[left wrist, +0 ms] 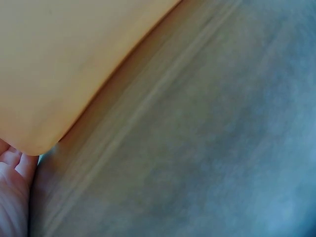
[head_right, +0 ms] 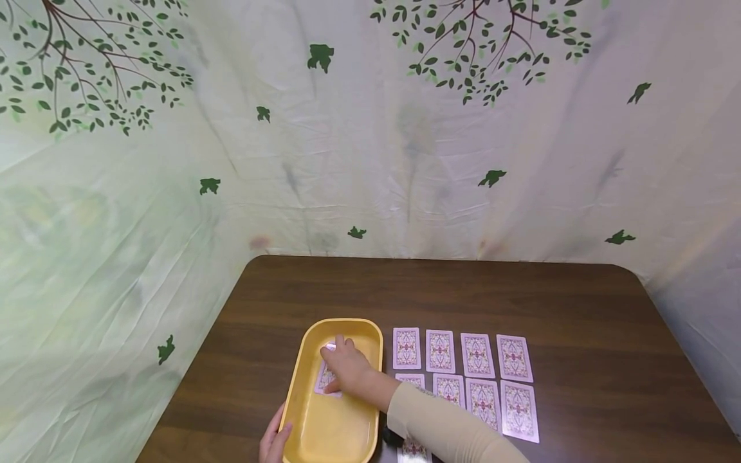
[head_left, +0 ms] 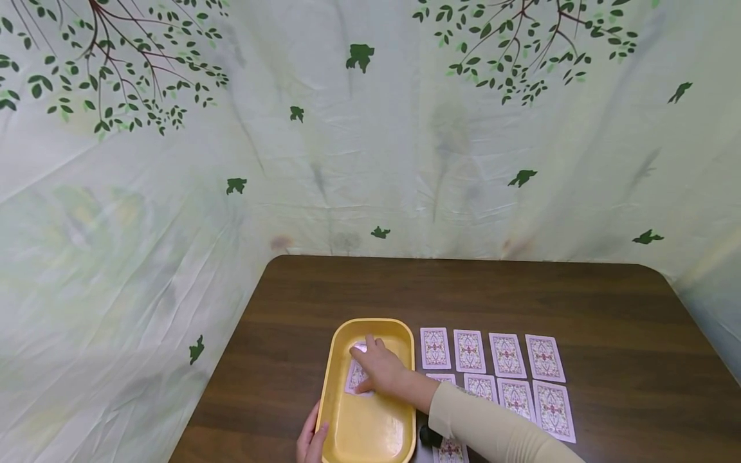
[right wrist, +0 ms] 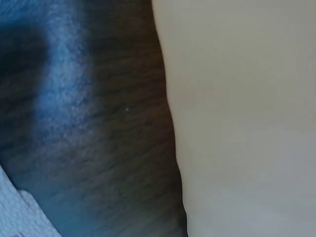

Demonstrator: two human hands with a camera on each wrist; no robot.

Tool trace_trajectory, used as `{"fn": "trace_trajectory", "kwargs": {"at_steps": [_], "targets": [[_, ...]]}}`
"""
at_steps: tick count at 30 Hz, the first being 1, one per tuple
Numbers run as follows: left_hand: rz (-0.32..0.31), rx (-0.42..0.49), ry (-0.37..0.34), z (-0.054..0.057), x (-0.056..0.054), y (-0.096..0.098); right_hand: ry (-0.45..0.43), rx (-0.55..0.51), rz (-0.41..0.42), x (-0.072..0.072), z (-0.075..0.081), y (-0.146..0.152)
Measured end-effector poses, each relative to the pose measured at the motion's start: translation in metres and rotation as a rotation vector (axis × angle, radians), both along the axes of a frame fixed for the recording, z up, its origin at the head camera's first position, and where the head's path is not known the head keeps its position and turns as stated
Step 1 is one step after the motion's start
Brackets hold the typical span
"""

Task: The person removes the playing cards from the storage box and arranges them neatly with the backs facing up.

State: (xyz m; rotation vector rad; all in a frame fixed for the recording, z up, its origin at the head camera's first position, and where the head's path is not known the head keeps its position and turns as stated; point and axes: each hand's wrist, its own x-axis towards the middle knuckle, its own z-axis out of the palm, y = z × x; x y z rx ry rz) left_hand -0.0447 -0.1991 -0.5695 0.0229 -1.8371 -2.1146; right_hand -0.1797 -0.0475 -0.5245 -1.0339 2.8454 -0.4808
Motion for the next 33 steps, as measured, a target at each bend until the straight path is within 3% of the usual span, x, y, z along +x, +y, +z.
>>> {"fn": "trace_trajectory", "kwargs": {"at_steps": [5,18,33], "targets": [[0.027,0.004,-0.029,-0.0007,0.0012,0.001,0.0,0.022,0.01,-0.0005,-0.0025,0.0003],[0.043,0.021,-0.059,0.0004,0.0021,0.0034,0.149,0.112,0.008,0.0016,-0.0055,-0.0041],[0.049,0.045,-0.079,0.0042,0.0028,0.0044,0.007,0.04,-0.057,0.0021,-0.0042,-0.0074]]}}
